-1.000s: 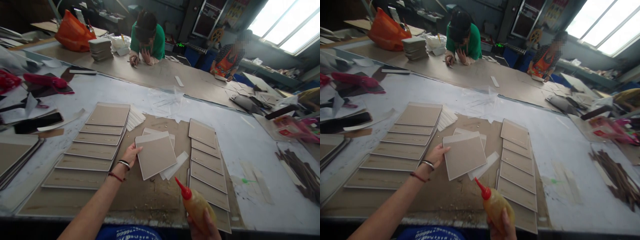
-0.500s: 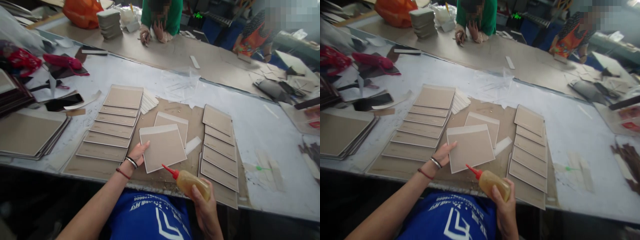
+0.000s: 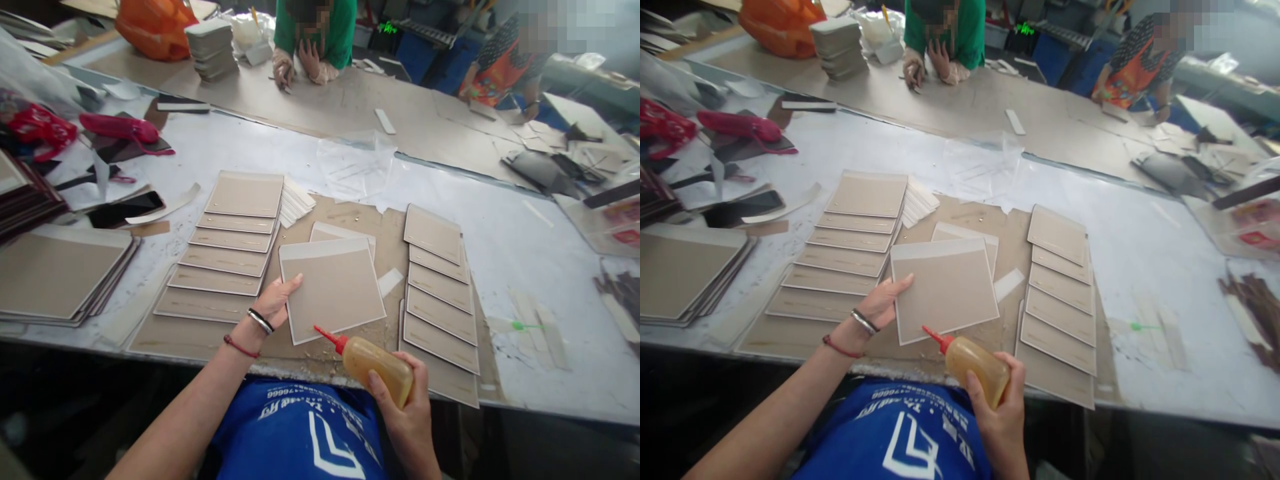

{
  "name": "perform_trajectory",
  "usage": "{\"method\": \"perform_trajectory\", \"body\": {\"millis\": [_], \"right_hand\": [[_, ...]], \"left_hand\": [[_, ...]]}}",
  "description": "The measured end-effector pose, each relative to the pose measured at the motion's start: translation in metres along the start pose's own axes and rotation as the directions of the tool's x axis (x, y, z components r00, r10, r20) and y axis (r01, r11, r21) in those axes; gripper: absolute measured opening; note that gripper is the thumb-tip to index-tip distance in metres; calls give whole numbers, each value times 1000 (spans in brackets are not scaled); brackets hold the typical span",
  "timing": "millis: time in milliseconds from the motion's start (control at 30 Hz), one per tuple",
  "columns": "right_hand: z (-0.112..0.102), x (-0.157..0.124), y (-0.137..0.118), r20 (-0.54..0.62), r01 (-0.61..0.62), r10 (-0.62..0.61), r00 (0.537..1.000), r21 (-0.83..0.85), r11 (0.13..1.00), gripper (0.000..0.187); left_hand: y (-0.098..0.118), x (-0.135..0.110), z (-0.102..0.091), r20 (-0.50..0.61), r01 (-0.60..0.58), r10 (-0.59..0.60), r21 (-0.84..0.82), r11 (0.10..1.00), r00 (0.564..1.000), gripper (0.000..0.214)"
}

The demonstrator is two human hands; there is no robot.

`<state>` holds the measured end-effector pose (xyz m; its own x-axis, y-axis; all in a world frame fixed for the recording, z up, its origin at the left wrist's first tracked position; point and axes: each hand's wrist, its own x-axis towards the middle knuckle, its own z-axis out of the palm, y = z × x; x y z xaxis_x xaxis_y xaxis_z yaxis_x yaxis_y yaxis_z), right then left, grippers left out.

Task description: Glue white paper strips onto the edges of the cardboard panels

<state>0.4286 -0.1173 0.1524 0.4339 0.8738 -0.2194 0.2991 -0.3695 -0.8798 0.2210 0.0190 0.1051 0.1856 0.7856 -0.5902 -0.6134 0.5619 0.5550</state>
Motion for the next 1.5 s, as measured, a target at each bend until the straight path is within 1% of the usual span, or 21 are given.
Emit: {"method": "perform_trajectory", "body": {"millis": [133,200,333,467,533,600,800,933,1100,1333,1433,1500], "right_hand": [[-7,1,1,-101,24,-27,994,-34,999,47],[-12,3,4,-125,18,-24,992,-54,998,48],[-16,3,7,-99,49,-57,993,-78,996,49],[-7,-5,-1,-39,91,-94,995,-69,993,43],[-3,-8,-4,-43,109,-112,993,-70,992,41],[-4,-7,-2,-67,122,-127,990,-84,989,40],[-30,13,24,-187,133,-165,968,-171,976,47],[-42,24,33,-265,119,-171,949,-201,972,49],[-47,33,35,-317,82,-144,937,-199,976,48],[-53,46,39,-380,58,-144,914,-229,972,49],[-53,46,42,-378,15,-87,922,-191,982,52],[-50,43,44,-329,-34,-6,944,-115,993,53]], "left_hand": [[1,1,4,-21,14,-14,21,1000,1000,29],[1,3,5,-23,29,-28,29,999,999,28],[0,4,10,-13,27,-26,34,999,1000,31],[0,3,18,-12,24,-24,39,999,1000,31],[0,3,22,-18,28,-27,43,999,999,30],[0,4,23,-22,33,-32,43,999,999,31],[2,7,22,-31,49,-47,63,997,998,36],[3,6,23,-40,67,-64,89,994,997,34],[2,5,24,-46,78,-74,116,990,996,27],[-2,6,21,-42,88,-83,136,987,996,32],[-4,8,16,-45,99,-93,139,985,995,32],[-5,10,9,-59,100,-92,140,985,994,30]]}}
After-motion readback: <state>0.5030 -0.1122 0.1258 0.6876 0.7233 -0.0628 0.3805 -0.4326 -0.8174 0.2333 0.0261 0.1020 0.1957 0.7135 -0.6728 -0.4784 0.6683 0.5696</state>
